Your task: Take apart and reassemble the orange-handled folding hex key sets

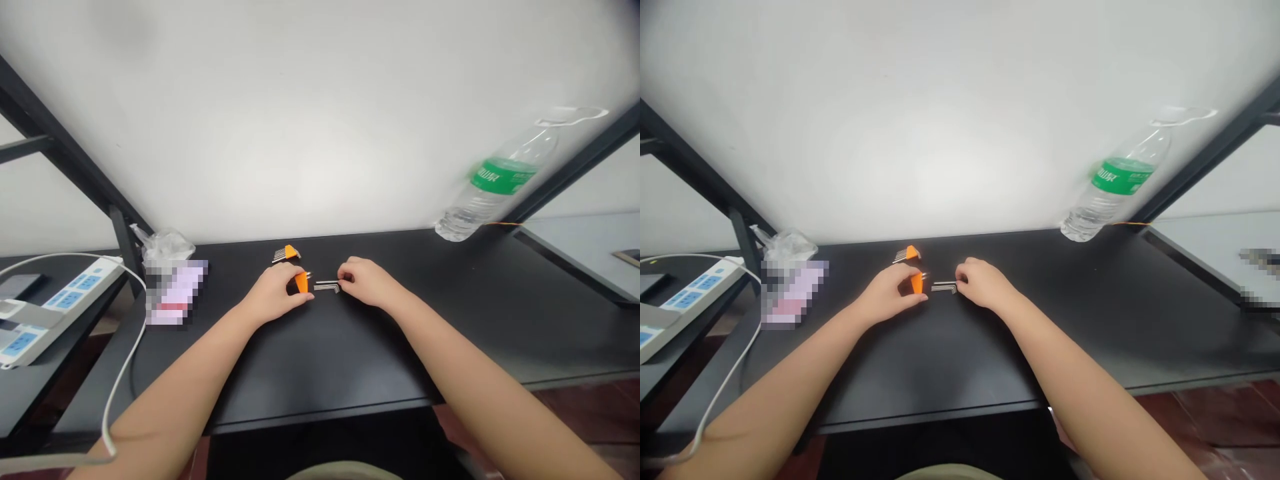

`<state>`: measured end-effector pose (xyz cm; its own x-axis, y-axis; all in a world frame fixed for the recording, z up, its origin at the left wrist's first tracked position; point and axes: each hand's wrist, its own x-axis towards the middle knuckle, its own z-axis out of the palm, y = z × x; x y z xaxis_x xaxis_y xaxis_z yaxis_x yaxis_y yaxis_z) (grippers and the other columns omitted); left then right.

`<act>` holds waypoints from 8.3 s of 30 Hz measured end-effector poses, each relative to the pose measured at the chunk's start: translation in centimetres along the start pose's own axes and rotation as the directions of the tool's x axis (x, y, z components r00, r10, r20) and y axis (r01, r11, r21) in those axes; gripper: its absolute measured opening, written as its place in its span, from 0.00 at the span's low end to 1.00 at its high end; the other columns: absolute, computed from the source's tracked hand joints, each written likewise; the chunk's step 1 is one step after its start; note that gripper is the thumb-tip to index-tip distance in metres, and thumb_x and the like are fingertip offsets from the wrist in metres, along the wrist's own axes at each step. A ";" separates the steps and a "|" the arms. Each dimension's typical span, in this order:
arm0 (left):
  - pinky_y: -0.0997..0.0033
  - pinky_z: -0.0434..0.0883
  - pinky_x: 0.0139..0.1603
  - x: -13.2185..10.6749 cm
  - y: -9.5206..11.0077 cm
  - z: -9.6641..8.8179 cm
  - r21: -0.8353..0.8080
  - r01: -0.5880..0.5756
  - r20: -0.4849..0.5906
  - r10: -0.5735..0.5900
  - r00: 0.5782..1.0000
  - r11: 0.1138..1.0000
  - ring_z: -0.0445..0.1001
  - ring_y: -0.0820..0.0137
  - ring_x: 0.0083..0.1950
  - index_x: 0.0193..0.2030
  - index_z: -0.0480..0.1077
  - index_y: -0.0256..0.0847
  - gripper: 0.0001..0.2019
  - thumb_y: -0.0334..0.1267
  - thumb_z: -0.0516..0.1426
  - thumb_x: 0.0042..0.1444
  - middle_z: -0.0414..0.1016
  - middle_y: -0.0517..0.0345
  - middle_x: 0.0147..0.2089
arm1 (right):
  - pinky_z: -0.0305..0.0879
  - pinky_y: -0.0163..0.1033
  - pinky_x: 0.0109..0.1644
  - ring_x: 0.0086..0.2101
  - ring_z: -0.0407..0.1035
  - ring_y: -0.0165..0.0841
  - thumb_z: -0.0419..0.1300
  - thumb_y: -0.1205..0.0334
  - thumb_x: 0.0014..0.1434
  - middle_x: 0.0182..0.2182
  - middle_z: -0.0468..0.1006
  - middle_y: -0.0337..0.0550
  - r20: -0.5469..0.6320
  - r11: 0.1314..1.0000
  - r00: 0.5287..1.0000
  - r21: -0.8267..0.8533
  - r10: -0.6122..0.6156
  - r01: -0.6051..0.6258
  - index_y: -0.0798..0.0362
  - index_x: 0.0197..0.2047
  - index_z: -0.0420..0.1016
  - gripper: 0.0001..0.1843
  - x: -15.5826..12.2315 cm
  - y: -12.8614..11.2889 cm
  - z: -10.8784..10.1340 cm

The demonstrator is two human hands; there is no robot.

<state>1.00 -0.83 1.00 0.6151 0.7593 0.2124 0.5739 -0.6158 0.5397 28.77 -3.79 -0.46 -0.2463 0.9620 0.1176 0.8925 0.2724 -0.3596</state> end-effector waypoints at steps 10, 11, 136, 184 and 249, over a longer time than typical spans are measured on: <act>0.60 0.73 0.48 0.1 -0.4 0.3 0.035 0.032 -0.015 -0.032 0.999 0.999 0.77 0.60 0.47 0.51 0.75 0.44 0.22 0.56 0.65 0.55 0.79 0.55 0.48 | 0.55 0.38 0.34 0.33 0.69 0.34 0.59 0.72 0.54 0.34 0.75 0.43 0.049 0.975 0.987 -0.167 0.156 -0.146 0.51 0.35 0.71 0.07 -0.1 0.2 -0.6; 0.60 0.73 0.49 0.1 -0.4 0.3 0.036 0.034 -0.016 -0.034 0.999 0.999 0.77 0.60 0.47 0.51 0.75 0.45 0.22 0.56 0.65 0.55 0.79 0.55 0.47 | 0.55 0.37 0.35 0.35 0.69 0.34 0.59 0.72 0.55 0.35 0.75 0.43 0.061 0.975 0.985 -0.166 0.160 -0.148 0.51 0.37 0.71 0.08 -0.1 0.1 -0.5; 0.62 0.71 0.46 0.3 -0.4 0.8 0.010 -0.136 -0.038 0.136 0.990 0.991 0.77 0.62 0.43 0.50 0.75 0.43 0.20 0.53 0.65 0.58 0.79 0.55 0.43 | 0.67 0.40 0.44 0.37 0.71 0.34 0.56 0.74 0.62 0.39 0.78 0.42 -0.115 0.857 0.914 0.320 -0.389 0.405 0.50 0.41 0.74 0.11 -1.2 -5.7 0.0; 0.60 0.72 0.48 0.1 -0.5 0.5 0.043 -0.083 -0.061 0.085 0.994 0.996 0.77 0.61 0.44 0.50 0.75 0.44 0.22 0.55 0.67 0.55 0.80 0.55 0.44 | 0.66 0.39 0.42 0.36 0.69 0.33 0.55 0.71 0.66 0.38 0.76 0.43 -0.107 0.911 0.947 0.260 -0.303 0.320 0.51 0.40 0.77 0.11 -1.0 -3.8 -1.3; 0.63 0.75 0.52 0.2 -0.8 1.0 -0.094 -0.145 -0.088 0.137 0.987 0.985 0.77 0.63 0.50 0.55 0.72 0.43 0.18 0.40 0.65 0.59 0.78 0.53 0.51 | 0.66 0.40 0.43 0.39 0.68 0.35 0.53 0.80 0.52 0.40 0.73 0.42 -0.079 0.871 0.939 0.354 -0.336 0.342 0.50 0.41 0.68 0.18 -1.4 -6.4 0.5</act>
<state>1.22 -0.38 -0.23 0.6381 0.6832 0.3552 0.4254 -0.6972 0.5770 23.17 -6.85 1.24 -0.5010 0.8101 0.3045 0.5589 0.5715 -0.6008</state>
